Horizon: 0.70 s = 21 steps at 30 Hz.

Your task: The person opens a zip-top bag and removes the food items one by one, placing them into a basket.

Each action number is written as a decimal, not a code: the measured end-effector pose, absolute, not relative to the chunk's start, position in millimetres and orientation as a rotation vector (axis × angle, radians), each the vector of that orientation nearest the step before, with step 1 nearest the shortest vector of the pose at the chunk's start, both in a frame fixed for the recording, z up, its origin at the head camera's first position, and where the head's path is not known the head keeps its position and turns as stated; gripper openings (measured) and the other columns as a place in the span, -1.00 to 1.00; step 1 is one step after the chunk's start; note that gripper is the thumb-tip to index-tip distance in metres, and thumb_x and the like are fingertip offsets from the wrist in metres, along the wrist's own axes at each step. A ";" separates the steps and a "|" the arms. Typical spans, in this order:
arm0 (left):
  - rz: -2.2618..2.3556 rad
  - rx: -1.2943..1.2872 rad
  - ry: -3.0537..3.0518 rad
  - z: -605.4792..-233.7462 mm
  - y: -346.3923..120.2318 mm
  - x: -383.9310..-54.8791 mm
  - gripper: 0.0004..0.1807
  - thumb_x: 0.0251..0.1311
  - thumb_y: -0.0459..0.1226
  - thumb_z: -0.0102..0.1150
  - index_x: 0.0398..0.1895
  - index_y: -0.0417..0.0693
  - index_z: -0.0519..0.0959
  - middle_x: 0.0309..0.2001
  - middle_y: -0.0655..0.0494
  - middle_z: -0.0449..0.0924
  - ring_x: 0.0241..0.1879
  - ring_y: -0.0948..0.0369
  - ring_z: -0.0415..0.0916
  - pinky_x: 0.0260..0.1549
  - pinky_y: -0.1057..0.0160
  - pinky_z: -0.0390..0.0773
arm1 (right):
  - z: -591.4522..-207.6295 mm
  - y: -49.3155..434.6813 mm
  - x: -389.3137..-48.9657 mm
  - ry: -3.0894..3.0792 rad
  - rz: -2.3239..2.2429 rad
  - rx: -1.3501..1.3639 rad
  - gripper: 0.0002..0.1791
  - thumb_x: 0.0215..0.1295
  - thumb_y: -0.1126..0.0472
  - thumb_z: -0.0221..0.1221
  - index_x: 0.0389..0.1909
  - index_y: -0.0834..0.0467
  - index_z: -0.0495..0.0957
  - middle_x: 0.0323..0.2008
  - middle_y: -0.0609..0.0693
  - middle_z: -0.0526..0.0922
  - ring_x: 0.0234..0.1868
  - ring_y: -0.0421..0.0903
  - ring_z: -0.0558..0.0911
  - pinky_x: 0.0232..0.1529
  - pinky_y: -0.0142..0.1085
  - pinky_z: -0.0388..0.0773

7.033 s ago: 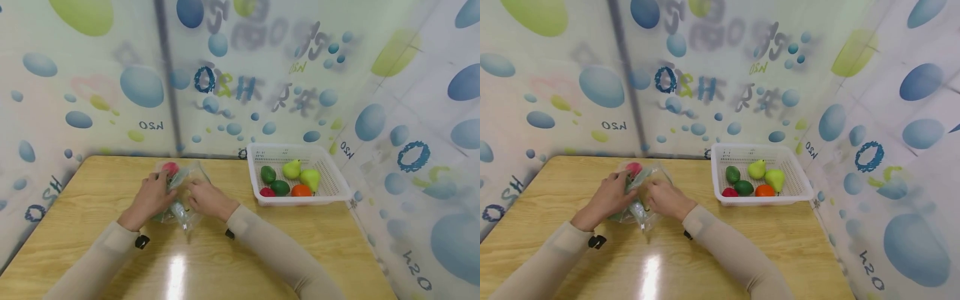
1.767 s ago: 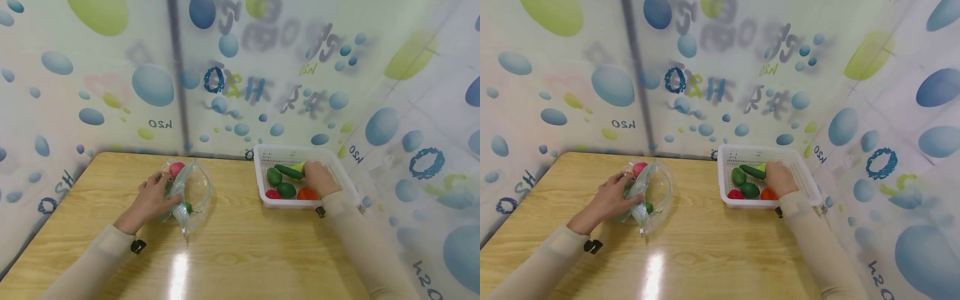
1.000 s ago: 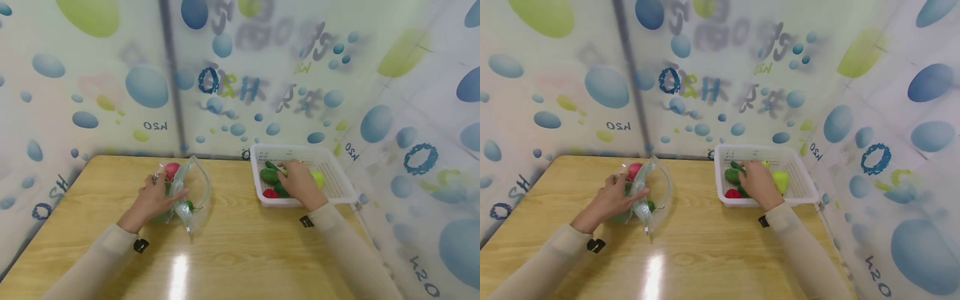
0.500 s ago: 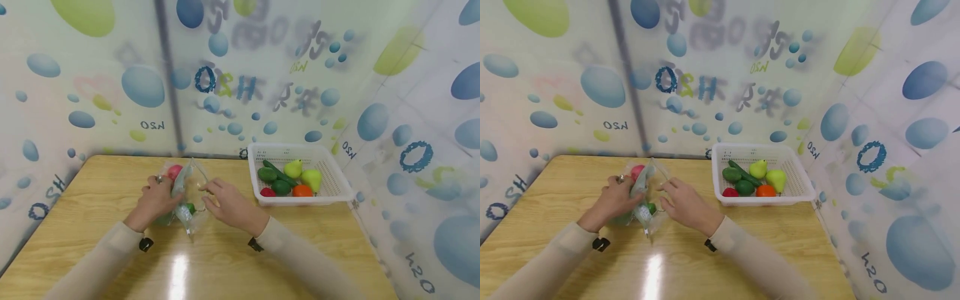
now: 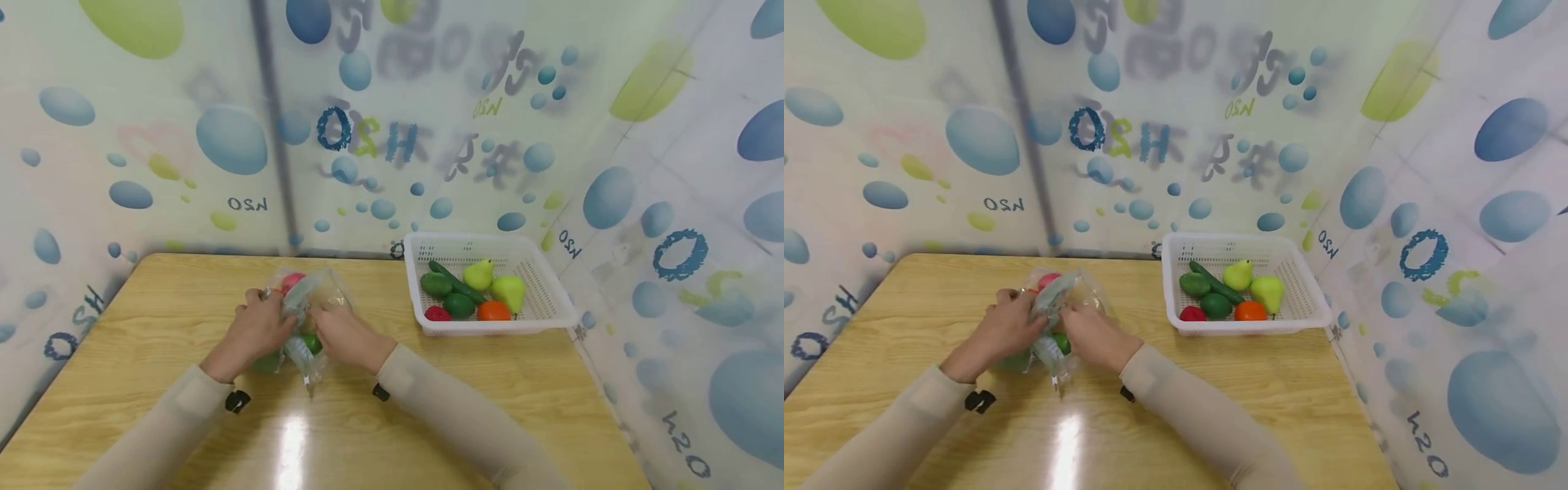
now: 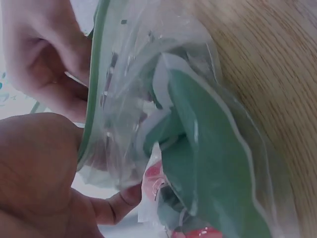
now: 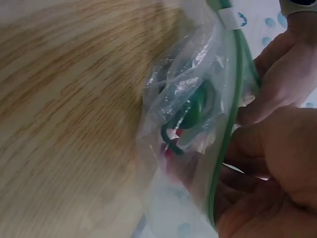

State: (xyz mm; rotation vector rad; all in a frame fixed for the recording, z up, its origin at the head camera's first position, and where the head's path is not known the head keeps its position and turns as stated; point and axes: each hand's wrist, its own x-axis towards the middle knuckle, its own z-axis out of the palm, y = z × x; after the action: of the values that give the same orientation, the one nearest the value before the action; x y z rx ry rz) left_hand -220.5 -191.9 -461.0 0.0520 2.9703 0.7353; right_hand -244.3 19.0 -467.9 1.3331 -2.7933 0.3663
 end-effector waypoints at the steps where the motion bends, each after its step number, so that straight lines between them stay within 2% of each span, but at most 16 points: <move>1: 0.745 0.051 2.967 -460.9 -191.9 -220.5 -0.53 0.64 -0.08 0.18 0.17 -0.40 0.54 0.47 -0.87 0.27 0.38 -0.79 0.39 0.22 -0.63 0.59 | -468.9 18.0 -245.9 -2.808 0.354 1.327 -0.64 0.74 0.35 0.22 0.42 0.33 0.66 0.01 0.08 0.85 -0.06 -0.13 0.80 -0.07 -0.48 0.74; 3: 0.749 0.066 2.971 -461.6 -192.5 -221.0 -0.53 0.64 -0.04 0.23 0.10 -0.36 0.54 0.45 -0.85 0.32 0.43 -0.78 0.37 0.25 -0.64 0.57 | -470.8 16.3 -248.8 -2.840 0.346 1.314 -0.71 0.72 0.33 0.25 0.32 0.27 0.70 0.03 0.09 0.84 -0.04 -0.13 0.80 -0.06 -0.47 0.74; 8: 0.737 0.127 3.026 -462.0 -193.3 -221.8 -0.61 0.63 -0.05 0.30 -0.09 -0.26 0.59 0.26 -0.70 0.57 0.48 -0.73 0.35 0.28 -0.68 0.54 | -475.0 14.2 -256.0 -2.877 0.386 1.263 -0.70 0.69 0.35 0.28 0.32 0.26 0.72 0.13 0.11 0.85 -0.01 -0.14 0.80 -0.03 -0.51 0.75; 13: 0.764 0.133 3.040 -459.5 -197.0 -222.5 -0.68 0.57 -0.18 0.22 -0.01 -0.33 0.66 0.25 -0.75 0.57 0.38 -0.71 0.48 0.15 -0.61 0.66 | -479.1 15.4 -263.8 -2.857 0.394 1.225 -0.55 0.71 0.34 0.26 0.52 0.23 0.66 0.25 0.11 0.84 0.10 -0.12 0.81 0.14 -0.39 0.79; 15: 0.801 0.126 3.023 -459.3 -199.1 -223.1 -0.65 0.56 -0.19 0.20 0.05 -0.36 0.68 0.27 -0.74 0.57 0.35 -0.65 0.53 0.04 -0.48 0.73 | -480.5 16.3 -266.6 -2.856 0.387 1.206 -0.59 0.72 0.31 0.26 0.47 0.22 0.70 0.30 0.11 0.82 0.09 -0.13 0.80 0.15 -0.36 0.79; 17: 0.838 0.131 3.007 -460.1 -202.0 -224.7 -0.63 0.56 -0.19 0.19 0.07 -0.39 0.70 0.18 -0.64 0.65 0.23 -0.51 0.62 -0.12 -0.29 0.75 | -481.2 16.8 -268.9 -2.857 0.399 1.190 -0.68 0.73 0.30 0.25 0.35 0.21 0.77 0.39 0.11 0.78 0.06 -0.15 0.77 0.15 -0.37 0.78; 19: 0.868 0.133 2.982 -461.3 -204.2 -225.9 -0.66 0.56 -0.20 0.18 -0.02 -0.39 0.68 -0.02 -0.48 0.70 -0.01 -0.32 0.68 -0.28 -0.09 0.70 | -481.6 17.1 -270.2 -2.852 0.403 1.183 -0.75 0.75 0.28 0.25 0.24 0.22 0.80 0.39 0.10 0.77 0.01 -0.18 0.73 0.12 -0.37 0.77; 21: 0.889 0.126 2.947 -462.4 -205.7 -226.2 -0.69 0.57 -0.19 0.17 -0.11 -0.34 0.63 -0.23 -0.26 0.67 -0.25 -0.10 0.62 -0.40 0.06 0.59 | -482.4 16.7 -270.9 -2.849 0.413 1.182 -0.76 0.75 0.28 0.23 0.20 0.22 0.81 0.36 0.08 0.78 -0.03 -0.19 0.71 0.10 -0.37 0.76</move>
State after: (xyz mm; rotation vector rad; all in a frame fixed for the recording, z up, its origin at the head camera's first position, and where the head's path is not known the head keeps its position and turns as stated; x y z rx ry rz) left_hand -226.2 -205.7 -462.4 0.1261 2.9474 0.8894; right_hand -270.9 16.7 -482.4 1.1821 -2.8492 0.4130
